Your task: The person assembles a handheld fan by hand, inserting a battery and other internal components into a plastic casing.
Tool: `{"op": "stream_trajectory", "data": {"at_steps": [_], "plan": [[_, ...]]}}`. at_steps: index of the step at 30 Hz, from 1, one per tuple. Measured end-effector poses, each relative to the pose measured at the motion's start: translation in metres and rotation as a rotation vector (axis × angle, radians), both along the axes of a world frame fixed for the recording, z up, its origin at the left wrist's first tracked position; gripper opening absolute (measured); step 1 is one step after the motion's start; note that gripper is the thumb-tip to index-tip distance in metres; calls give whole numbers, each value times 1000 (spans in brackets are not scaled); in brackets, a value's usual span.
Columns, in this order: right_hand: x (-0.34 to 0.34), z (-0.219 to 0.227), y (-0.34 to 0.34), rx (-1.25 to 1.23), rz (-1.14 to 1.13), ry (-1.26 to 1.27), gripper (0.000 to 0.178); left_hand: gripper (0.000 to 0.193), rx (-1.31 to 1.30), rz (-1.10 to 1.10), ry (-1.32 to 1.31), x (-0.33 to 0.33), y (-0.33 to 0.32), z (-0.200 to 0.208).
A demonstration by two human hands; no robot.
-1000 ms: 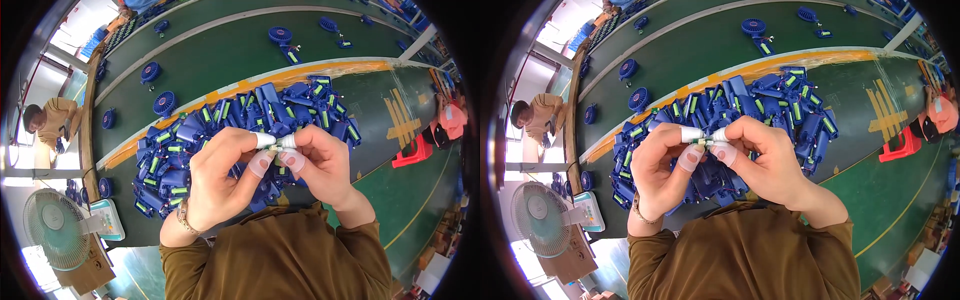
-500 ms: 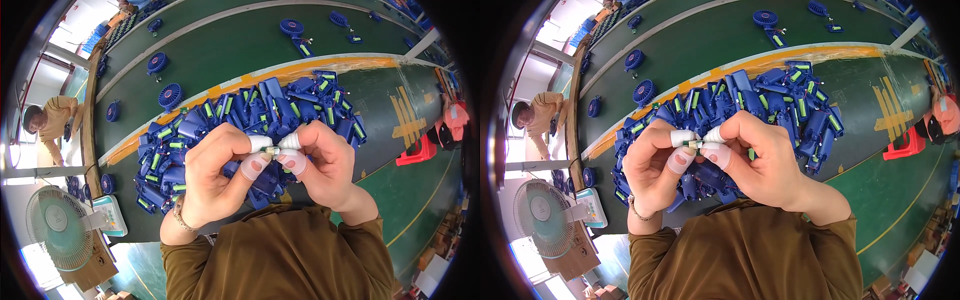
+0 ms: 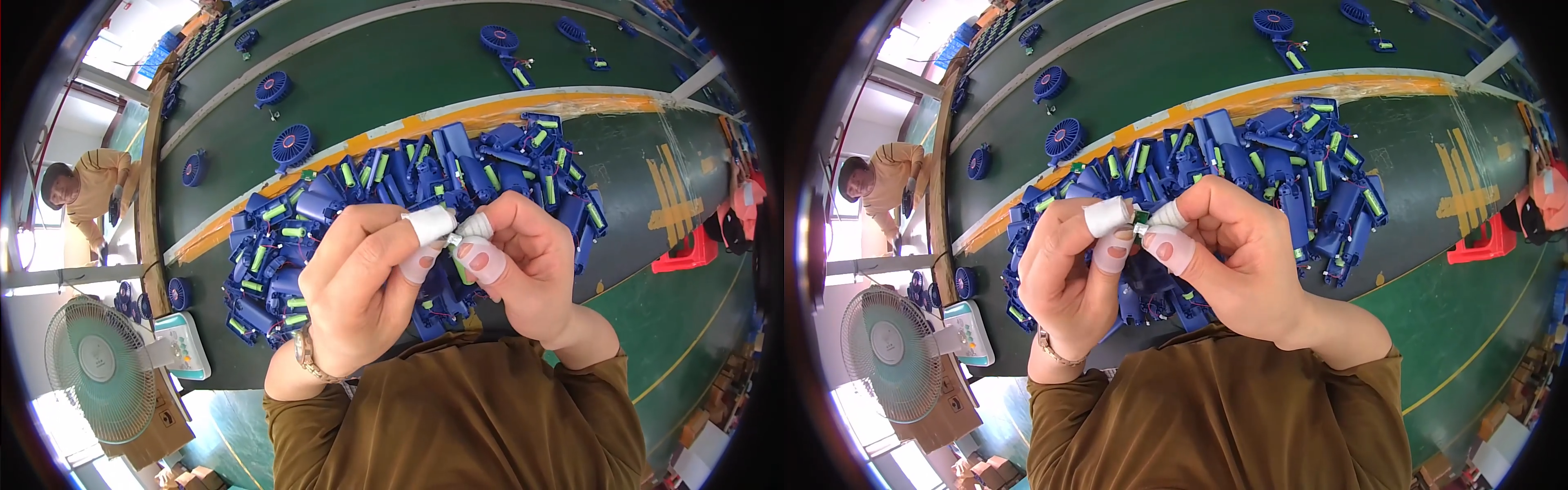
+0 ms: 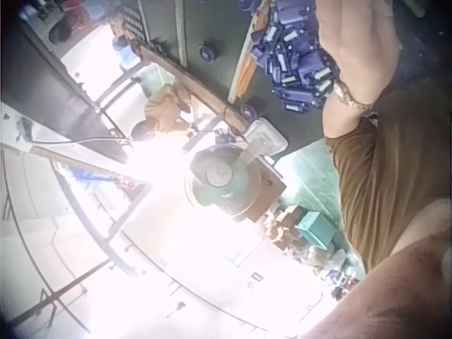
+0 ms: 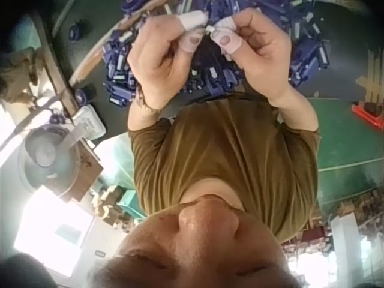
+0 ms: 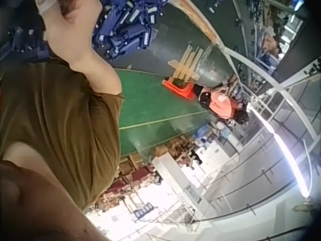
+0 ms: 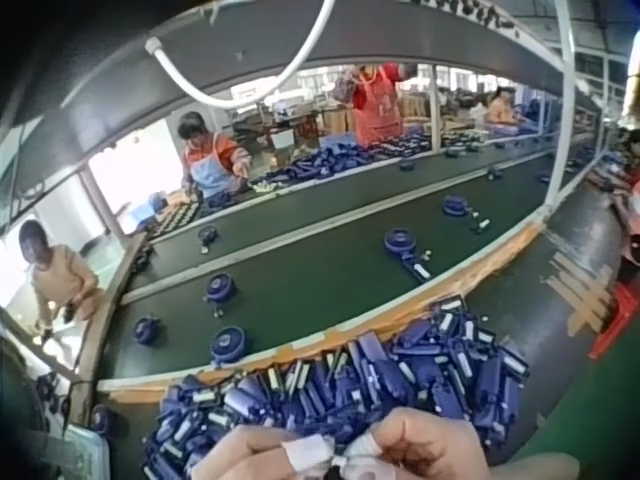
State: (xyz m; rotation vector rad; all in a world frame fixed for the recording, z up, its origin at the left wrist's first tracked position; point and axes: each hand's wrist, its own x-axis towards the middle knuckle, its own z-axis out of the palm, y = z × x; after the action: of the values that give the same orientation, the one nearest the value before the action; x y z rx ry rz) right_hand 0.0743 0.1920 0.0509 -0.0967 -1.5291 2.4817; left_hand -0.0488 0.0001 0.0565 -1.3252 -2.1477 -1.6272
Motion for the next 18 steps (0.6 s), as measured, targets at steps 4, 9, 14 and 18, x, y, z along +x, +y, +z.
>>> {"op": "stream_trajectory", "data": {"at_steps": [4, 9, 14, 18], "plan": [[-2, 3, -1, -14, -3, -22, 13, 38, -20, -13, 84, -4, -4, 4], [-4, 9, 0, 18, 3, -90, 19, 39, 76, 70, 96, -4, -21, -3], [-7, 17, -13, 53, -45, -141, 17, 32, -94, 5, 119, -6, -19, 10], [-6, 12, -15, 31, 21, -39, 20, 31, -32, 19, 107, -6, -23, 2]]}}
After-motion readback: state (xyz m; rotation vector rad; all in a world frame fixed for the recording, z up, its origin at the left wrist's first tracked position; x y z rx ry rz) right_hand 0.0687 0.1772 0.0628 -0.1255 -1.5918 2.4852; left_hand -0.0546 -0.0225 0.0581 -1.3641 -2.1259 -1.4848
